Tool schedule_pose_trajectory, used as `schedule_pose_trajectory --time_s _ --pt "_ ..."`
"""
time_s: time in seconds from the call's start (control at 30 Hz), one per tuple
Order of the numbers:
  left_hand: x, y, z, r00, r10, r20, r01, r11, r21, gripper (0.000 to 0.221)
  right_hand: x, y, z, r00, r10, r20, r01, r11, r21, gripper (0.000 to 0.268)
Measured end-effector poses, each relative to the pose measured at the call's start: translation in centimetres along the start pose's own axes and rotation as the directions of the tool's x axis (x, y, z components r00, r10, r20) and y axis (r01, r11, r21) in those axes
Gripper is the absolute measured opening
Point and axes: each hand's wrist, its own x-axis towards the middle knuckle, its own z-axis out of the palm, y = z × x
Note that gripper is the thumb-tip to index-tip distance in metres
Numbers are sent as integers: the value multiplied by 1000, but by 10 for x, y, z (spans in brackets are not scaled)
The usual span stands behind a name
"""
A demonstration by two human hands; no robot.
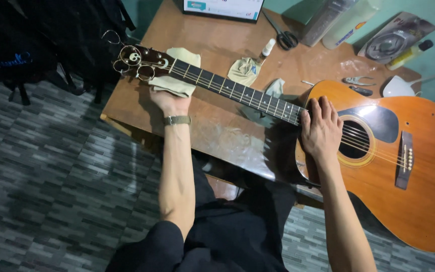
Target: Polishing the body and neck of an acoustic guitar and checking the side electronics compartment
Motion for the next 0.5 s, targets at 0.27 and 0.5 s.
schedule_pose_trajectory --time_s 0.27,0.5 --pt "25 17 -49 999 -32 -7 33 991 130 56 -4 -1 0 1000 -2 -4 2 1000 -12 58" --pt "-4 15 -25 999 -11 -32 15 992 129 62 0 4 5 1000 2 -11 -2 1000 -23 59"
